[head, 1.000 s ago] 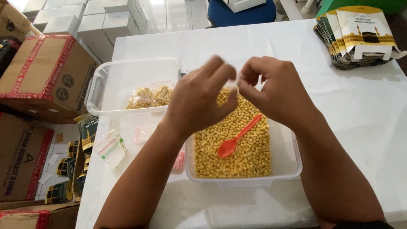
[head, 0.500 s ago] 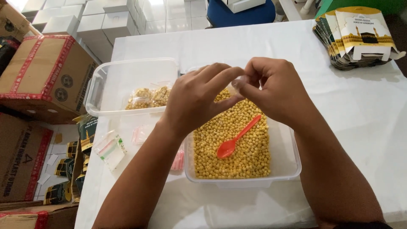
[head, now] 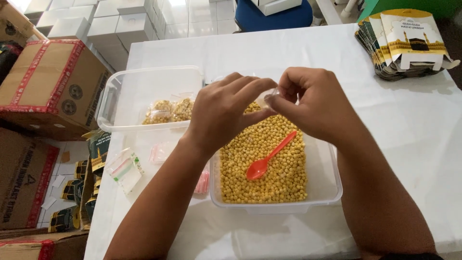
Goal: Scooping small yellow beads from a large plastic container into small individual plastic bags using a spoon.
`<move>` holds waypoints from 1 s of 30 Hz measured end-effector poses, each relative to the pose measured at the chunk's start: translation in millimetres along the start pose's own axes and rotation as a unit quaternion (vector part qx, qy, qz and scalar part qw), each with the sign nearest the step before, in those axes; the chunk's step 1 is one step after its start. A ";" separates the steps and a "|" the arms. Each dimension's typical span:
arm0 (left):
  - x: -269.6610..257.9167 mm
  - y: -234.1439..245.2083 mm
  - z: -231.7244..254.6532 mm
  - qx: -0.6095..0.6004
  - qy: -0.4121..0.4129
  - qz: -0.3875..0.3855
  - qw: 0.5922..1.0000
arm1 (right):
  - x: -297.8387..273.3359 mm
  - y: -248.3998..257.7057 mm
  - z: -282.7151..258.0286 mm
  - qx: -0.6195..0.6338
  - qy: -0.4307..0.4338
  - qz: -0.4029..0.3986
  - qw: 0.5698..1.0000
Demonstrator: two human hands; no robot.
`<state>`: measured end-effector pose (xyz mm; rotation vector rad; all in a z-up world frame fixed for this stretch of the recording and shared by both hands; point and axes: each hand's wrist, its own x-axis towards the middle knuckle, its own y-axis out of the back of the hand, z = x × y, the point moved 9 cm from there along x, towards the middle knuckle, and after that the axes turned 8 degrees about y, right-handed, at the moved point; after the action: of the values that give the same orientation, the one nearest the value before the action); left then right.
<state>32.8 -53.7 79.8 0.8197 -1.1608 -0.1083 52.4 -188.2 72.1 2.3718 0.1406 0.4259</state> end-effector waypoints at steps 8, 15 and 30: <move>2.0 5.2 -18.4 -0.132 0.080 0.027 0.988 | -8.7 35.7 -18.4 -0.082 0.084 0.019 0.993; -0.7 -3.3 -32.0 -0.243 0.175 -0.016 0.954 | -31.6 -84.9 34.3 -0.291 0.020 -0.439 0.850; -4.1 -3.0 -42.4 -0.268 0.220 0.003 0.938 | 21.7 -99.8 42.7 -0.300 0.071 -0.306 0.901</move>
<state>67.8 -32.0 68.5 0.3268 -0.6569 -0.2133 89.1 -136.7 -18.7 1.5771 0.6963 0.2760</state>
